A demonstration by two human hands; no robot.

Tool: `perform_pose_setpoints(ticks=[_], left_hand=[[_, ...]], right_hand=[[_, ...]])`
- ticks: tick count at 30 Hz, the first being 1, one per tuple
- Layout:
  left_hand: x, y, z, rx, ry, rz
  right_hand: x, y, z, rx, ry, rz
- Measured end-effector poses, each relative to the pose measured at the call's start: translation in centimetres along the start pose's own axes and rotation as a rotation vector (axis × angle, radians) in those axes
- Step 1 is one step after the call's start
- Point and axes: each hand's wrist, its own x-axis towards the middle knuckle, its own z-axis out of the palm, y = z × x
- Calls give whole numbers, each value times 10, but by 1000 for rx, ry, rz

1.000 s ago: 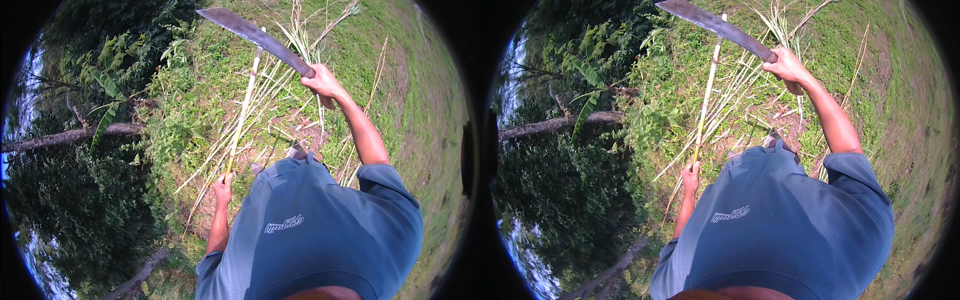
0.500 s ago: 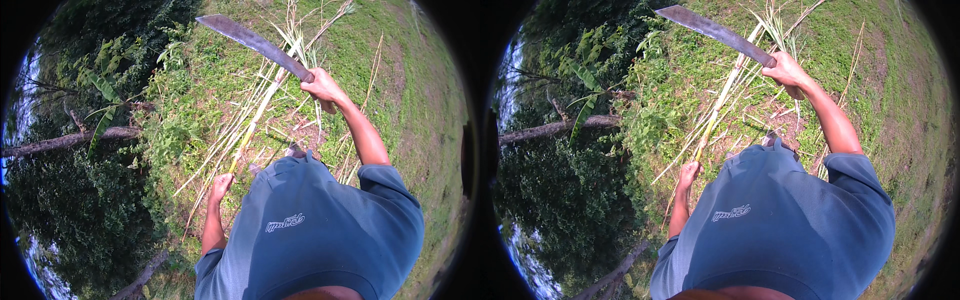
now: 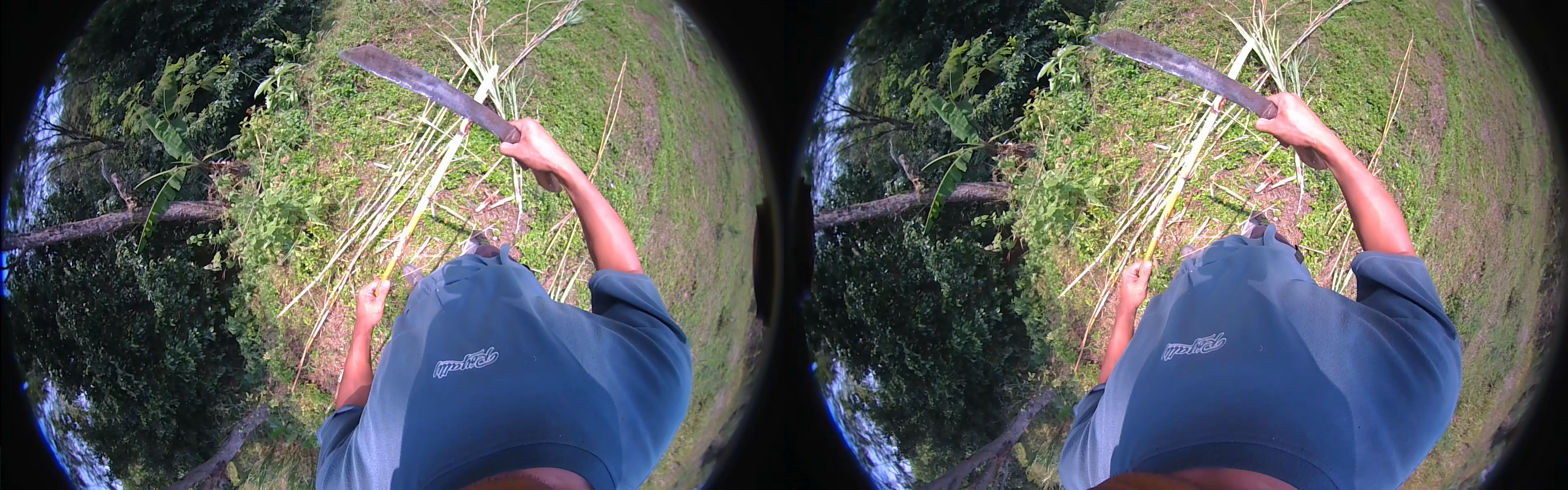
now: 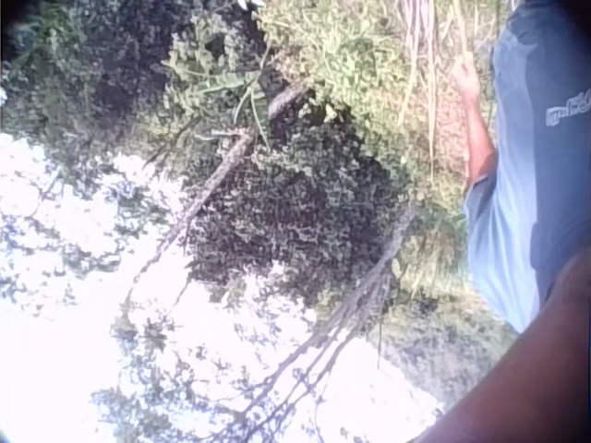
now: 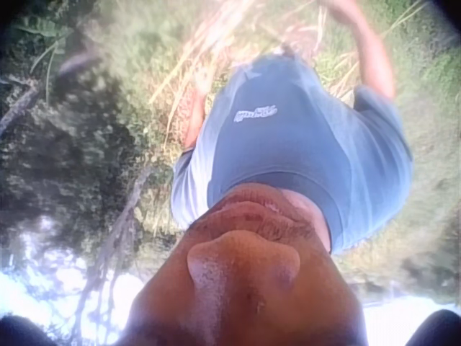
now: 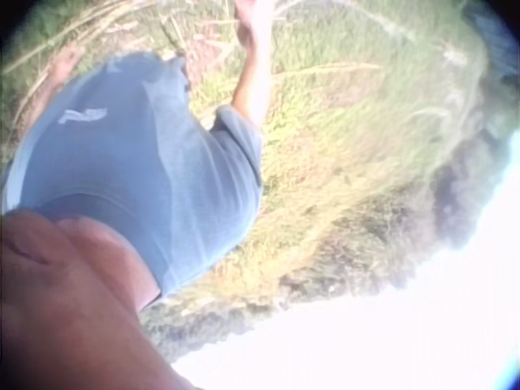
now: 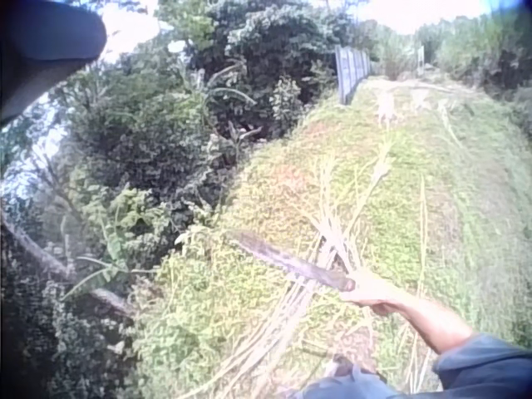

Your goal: The person uses a machete to strip leaves and cut long, thin sticks into shorter segments. They hold the sticks with one hand and chop with the other, working on a grassy slope. The cut pieces are dropped onto the ground as the task progresses.

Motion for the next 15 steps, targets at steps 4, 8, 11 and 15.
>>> perform_pose_setpoints(ticks=[4, 8, 11, 15], left_hand=[[-12, 2, 9, -2, 61, -10], [-13, 2, 8, 54, 33, -4], [-6, 2, 5, 24, -115, -115], [9, -14, -2, -36, -286, -177]], right_hand=[[0, 15, 17, -31, -78, -72], [8, 9, -1, 121, 23, 33], [1, 2, 6, 114, -88, 44], [-13, 8, 37, 28, -265, -183]])
